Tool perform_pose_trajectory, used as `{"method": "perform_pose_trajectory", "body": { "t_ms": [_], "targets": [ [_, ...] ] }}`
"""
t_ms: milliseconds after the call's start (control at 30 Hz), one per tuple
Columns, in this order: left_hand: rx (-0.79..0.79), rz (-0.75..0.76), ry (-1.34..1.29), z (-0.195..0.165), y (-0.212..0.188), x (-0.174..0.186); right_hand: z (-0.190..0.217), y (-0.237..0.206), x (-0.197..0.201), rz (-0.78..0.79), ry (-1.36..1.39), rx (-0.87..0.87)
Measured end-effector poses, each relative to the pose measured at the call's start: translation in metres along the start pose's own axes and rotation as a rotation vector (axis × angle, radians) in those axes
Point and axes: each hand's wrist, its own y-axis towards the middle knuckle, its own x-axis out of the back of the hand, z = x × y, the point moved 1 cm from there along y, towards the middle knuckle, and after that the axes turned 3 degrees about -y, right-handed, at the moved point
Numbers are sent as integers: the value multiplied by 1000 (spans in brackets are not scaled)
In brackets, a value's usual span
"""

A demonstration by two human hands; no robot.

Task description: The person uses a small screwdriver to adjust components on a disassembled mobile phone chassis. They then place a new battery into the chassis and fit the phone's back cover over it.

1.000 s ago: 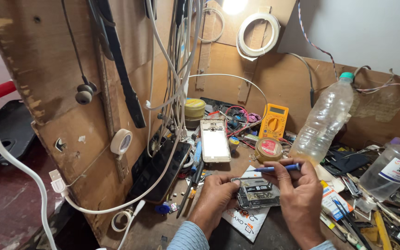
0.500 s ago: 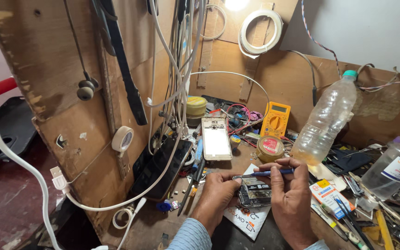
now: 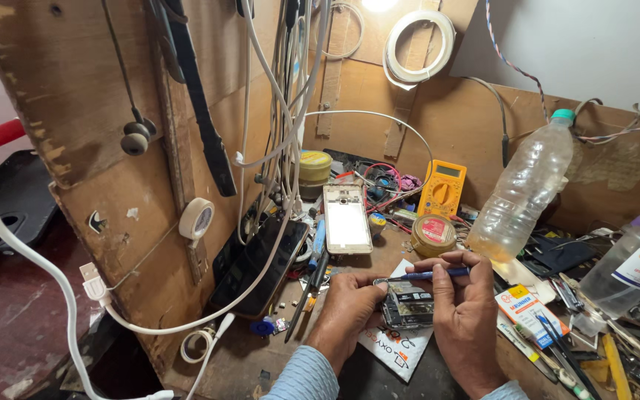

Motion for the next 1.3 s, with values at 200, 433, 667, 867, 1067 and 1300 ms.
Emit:
{"method": "perform_pose_trajectory", "body": {
  "t_ms": [200,433,667,867,1067,1300],
  "targets": [
    [-23,-5,23,2,2,1,-1,0,-1,0,-7,5],
    [-26,27,-30,6,5,2,-4,1,0,-5,2,0],
    [-39,3,21,8,6,4,-3,2,-1,12,-18,10],
    [-28,-31,76,5,5,3,5,7,2,71,-66,4],
    [-30,-28,94,7,6,4,10,15,0,52,-287,60],
    [-80,30,63,11,9,8,11,23,0,88,-263,35]
  ]
}}
